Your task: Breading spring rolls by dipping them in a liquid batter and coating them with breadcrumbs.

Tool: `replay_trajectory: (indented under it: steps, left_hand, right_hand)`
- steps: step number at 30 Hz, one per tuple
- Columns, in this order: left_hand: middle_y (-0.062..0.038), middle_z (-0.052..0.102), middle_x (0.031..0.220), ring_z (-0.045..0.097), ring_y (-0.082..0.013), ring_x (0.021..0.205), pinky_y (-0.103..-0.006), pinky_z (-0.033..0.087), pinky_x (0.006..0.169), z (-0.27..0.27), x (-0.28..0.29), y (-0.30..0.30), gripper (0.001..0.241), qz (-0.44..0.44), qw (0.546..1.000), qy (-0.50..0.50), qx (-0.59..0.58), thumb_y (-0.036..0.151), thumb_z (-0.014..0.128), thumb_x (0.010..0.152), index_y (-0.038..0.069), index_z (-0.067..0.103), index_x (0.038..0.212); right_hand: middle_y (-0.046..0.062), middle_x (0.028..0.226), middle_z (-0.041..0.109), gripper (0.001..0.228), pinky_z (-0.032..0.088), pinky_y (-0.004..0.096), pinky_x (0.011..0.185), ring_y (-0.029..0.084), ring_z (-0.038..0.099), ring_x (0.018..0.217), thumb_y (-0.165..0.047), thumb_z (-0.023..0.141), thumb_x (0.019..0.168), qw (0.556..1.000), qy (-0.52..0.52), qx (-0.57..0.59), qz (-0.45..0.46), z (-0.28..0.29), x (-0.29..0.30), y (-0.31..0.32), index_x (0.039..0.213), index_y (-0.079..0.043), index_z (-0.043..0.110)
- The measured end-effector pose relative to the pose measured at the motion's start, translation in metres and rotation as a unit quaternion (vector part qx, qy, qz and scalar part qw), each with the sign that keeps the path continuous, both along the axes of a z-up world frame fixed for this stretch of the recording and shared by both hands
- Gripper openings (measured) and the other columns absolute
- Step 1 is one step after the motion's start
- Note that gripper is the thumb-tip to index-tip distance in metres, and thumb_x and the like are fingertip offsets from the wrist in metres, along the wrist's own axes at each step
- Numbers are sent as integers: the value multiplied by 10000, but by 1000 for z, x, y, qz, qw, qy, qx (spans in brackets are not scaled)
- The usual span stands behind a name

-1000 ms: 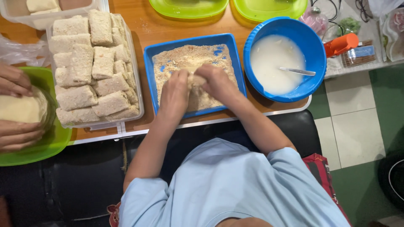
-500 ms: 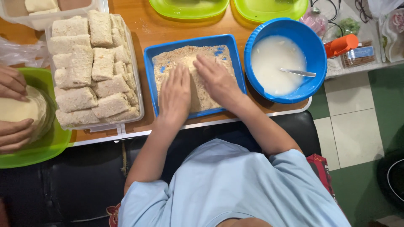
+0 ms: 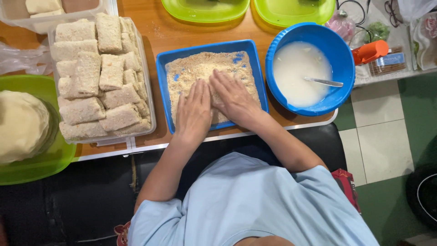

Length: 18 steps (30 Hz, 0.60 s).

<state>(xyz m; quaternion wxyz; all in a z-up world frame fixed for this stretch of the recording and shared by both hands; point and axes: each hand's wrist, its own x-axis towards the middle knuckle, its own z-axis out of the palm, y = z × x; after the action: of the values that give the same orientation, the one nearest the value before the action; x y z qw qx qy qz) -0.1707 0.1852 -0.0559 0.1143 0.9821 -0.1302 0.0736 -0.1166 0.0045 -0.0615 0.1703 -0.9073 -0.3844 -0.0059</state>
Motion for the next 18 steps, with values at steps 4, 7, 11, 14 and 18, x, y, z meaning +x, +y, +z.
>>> replay_trajectory:
  steps: [4,7,11,14,18]
  left_hand:
    - [-296,378,1507,384,-416,1407,-539,334,1142,44,-2,9,952,35,992,107,-60,285,866,710,-95,395,1445]
    - [-285,406,1469,426,-419,1346,-494,405,1085,43,-4,13,1027,55,992,104,-51,309,918,622,-115,409,1407]
    - [-222,526,1327,568,-363,1203,-409,524,1028,12,-3,13,632,68,994,78,-40,-1,772,781,-85,509,1350]
    - [-237,571,1195,639,-362,1105,-420,561,934,-8,1,17,339,95,989,98,-64,-98,680,850,-46,574,1168]
    - [-240,611,1130,677,-357,1055,-418,578,905,-6,6,17,247,105,987,103,-64,-114,650,875,-37,585,1100]
  right_hand:
    - [304,1529,405,1025,337,489,1204,450,391,1436,-373,892,733,997,13,39,-72,21,-2,-16,1491,81,373]
    - [314,1419,480,1083,399,477,1114,477,467,1326,-354,944,642,995,24,16,-100,24,-3,-21,1446,132,405]
    - [238,1160,586,666,511,469,966,444,587,1118,-231,906,618,992,20,51,-114,15,-2,-22,1158,28,615]
    - [214,1102,600,200,550,464,902,411,626,1041,-3,727,878,986,29,97,-132,-20,4,-37,1057,-3,637]
    - [189,996,632,95,552,472,844,397,650,982,9,687,860,987,30,97,-124,-7,11,-31,935,-9,632]
